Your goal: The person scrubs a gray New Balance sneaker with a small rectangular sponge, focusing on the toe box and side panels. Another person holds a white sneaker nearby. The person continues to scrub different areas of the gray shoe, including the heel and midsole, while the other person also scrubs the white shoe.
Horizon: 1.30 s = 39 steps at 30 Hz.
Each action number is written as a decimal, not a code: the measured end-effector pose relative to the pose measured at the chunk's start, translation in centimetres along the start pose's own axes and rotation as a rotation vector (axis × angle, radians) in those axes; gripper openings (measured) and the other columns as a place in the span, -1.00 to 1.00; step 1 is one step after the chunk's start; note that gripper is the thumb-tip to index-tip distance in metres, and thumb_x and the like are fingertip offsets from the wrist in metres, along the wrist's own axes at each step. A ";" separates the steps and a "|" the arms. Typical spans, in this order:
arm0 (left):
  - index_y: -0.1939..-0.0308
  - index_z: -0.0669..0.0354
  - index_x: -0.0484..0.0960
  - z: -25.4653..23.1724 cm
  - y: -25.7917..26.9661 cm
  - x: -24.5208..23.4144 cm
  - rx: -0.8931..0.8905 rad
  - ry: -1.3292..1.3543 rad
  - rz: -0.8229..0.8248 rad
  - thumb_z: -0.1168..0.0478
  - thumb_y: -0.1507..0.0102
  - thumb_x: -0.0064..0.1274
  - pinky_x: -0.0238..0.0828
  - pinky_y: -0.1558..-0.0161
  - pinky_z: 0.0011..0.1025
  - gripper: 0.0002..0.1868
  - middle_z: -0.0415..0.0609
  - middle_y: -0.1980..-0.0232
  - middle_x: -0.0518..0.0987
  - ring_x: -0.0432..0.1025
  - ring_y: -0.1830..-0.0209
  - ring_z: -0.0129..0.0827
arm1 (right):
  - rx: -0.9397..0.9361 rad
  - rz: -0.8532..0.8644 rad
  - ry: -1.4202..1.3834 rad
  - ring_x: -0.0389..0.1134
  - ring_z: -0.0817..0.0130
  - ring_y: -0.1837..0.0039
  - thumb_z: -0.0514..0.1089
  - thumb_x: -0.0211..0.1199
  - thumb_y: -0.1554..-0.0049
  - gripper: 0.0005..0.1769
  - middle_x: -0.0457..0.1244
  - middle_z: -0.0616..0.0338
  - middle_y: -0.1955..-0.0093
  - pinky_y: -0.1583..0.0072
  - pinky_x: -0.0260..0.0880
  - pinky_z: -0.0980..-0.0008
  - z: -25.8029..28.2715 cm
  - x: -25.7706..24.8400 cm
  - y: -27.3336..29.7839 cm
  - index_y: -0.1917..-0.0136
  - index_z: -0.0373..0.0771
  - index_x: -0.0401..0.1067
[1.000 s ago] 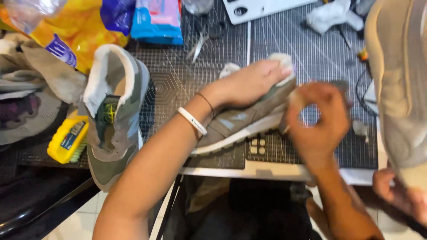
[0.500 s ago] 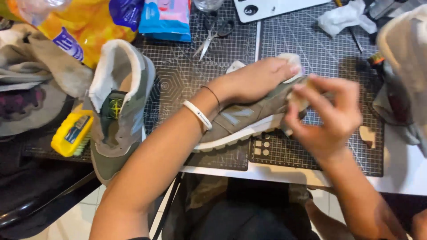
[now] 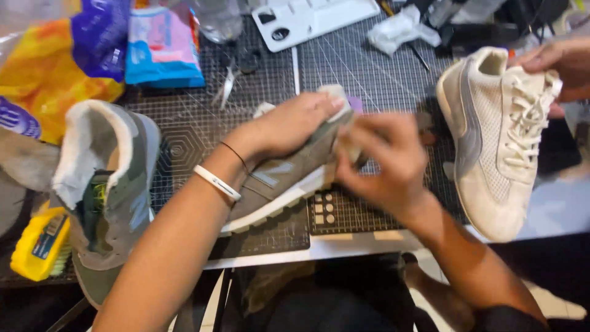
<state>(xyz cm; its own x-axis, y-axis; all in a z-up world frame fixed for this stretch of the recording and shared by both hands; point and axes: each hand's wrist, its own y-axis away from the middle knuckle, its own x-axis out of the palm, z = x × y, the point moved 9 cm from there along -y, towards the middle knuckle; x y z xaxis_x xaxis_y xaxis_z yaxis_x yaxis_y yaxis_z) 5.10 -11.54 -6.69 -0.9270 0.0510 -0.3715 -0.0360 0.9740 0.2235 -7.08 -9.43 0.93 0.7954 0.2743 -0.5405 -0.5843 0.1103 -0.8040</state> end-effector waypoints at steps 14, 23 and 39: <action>0.29 0.16 0.52 -0.9 -0.1 -0.6 -0.088 -0.026 0.000 -0.12 -0.23 -0.46 0.27 0.03 -0.25 -0.48 0.04 0.28 0.54 0.43 0.21 -0.19 | -0.025 -0.050 -0.074 0.23 -0.01 0.16 -0.25 0.29 0.26 -0.86 0.22 -0.20 0.12 0.08 0.31 0.16 0.7 1.0 0.3 0.34 -0.22 0.45; 0.18 0.25 0.50 -1.3 0.4 -0.8 -0.046 -0.070 0.002 -0.06 -0.23 -0.46 0.22 -0.03 -0.19 -0.49 0.15 0.19 0.53 0.42 0.13 -0.07 | -0.017 -0.010 0.061 0.23 0.02 0.16 -0.15 0.35 0.23 -0.73 0.19 -0.18 0.12 0.08 0.27 0.13 -1.4 0.7 -0.2 0.32 -0.37 0.39; 0.22 0.09 0.53 -1.4 1.0 -0.6 -0.228 -0.065 0.036 -0.11 -0.22 -0.46 0.27 0.00 -0.26 -0.50 -0.02 0.25 0.55 0.45 0.20 -0.23 | 0.041 0.005 -0.103 0.23 0.00 0.13 -0.11 0.31 0.23 -0.75 0.20 -0.16 0.10 0.02 0.28 0.09 -0.6 2.3 0.8 0.29 -0.27 0.42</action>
<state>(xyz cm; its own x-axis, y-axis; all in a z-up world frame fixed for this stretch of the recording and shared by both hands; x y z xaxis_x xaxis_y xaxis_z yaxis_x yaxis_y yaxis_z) 5.07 -10.86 -4.95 -0.9037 0.1057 -0.4149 -0.0939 0.8965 0.4329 -5.60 -9.28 -1.06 0.7727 0.3714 -0.5148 -0.5963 0.1467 -0.7892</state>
